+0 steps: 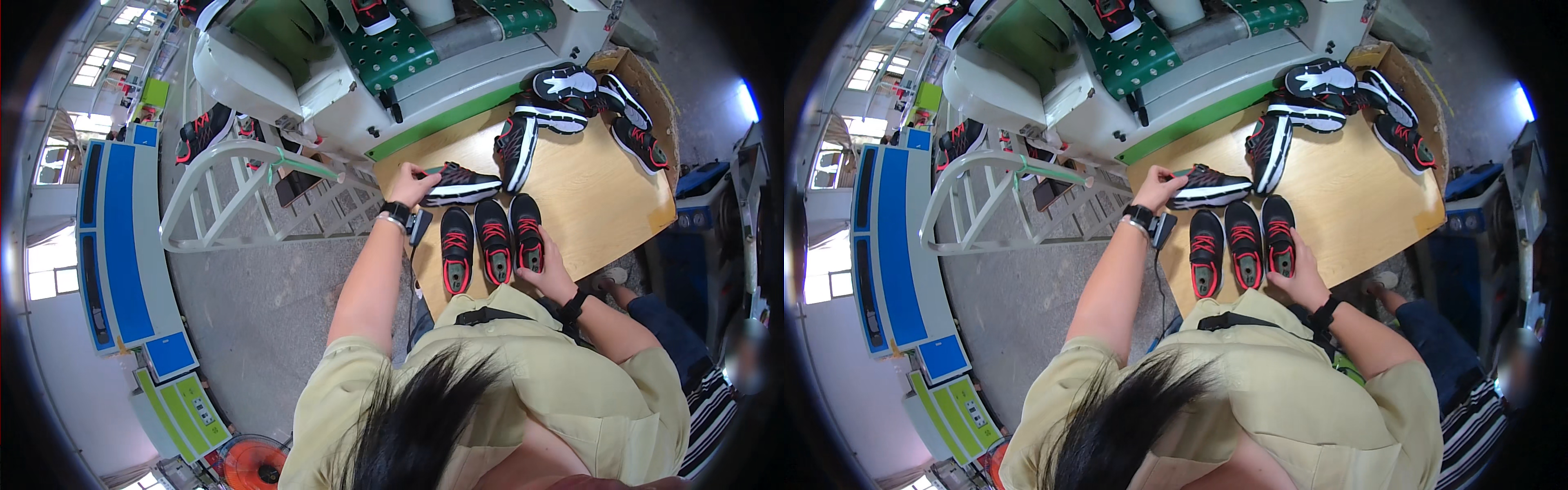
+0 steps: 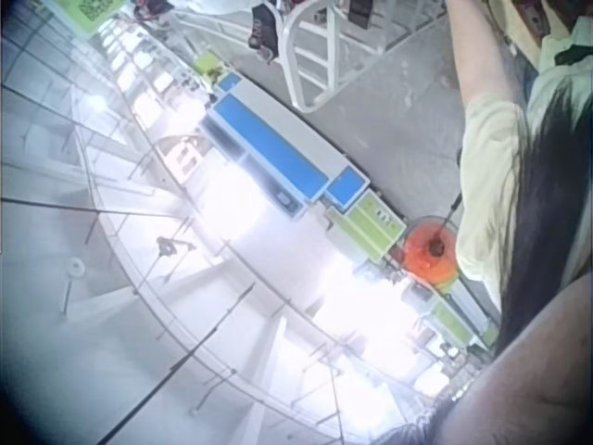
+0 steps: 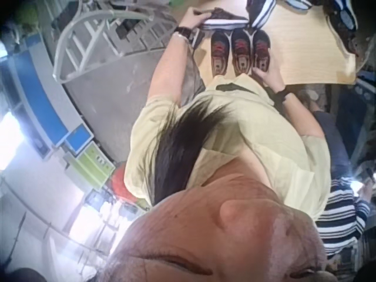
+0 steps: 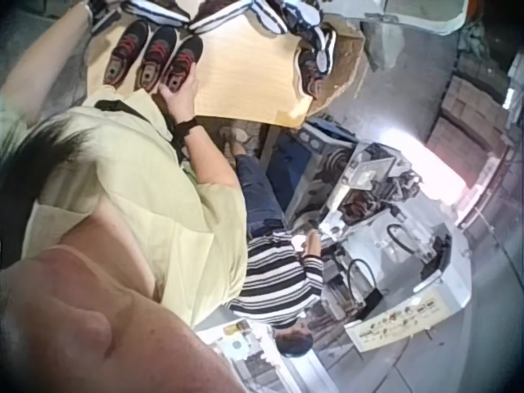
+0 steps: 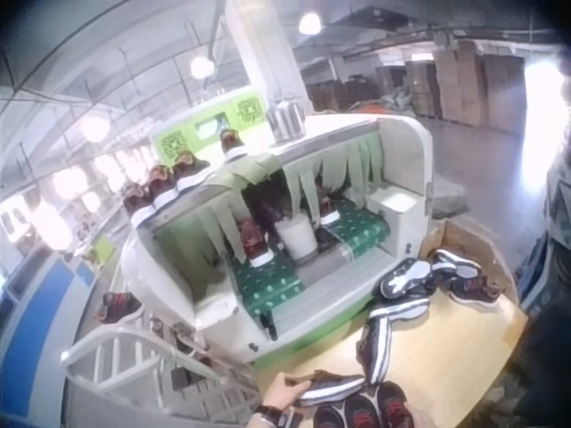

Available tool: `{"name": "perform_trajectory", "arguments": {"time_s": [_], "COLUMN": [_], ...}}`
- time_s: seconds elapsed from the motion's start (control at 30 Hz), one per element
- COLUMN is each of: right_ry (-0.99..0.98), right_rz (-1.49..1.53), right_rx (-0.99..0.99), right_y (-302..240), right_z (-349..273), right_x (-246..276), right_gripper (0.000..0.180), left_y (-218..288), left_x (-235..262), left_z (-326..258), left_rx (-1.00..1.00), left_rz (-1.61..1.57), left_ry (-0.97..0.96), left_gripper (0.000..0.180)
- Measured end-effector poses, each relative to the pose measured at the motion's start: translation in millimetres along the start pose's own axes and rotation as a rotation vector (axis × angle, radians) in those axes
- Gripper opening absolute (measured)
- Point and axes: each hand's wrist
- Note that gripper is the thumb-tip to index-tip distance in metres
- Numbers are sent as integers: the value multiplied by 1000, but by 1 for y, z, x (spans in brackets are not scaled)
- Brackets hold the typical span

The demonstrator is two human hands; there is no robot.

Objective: Organize and place pairs of shoes onto a conveyor machine in a factory setting.

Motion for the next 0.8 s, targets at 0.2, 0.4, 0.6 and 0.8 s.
{"name": "perform_trajectory", "arguments": {"time_s": [0.2,0.4,0.6,0.8], "right_ry": [68,-12,291,488], "right_rz": [291,660,80,-172], "right_rx": [60,-228,337,310], "right_y": [18,-26,-132,-210], "right_z": [5,11,126,329], "right_x": [3,80,169,174], "right_gripper": [84,68,61,71], "left_y": [41,65,207,243], "left_x": [-18,-4,60,58], "left_z": [-54,-78,-58,54], "left_rx": [47,-51,-442,-673], "left_rz": [-234,-362,-294,147], "left_ry": [-389,-448,42,750], "left_gripper": [84,73,86,84]}}
Point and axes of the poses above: each hand's wrist, its own z-axis towards the middle knuckle, its own x-axis out of the back of the hand, y = z × x, and after that the axes turned 3 degrees about z, right-handed
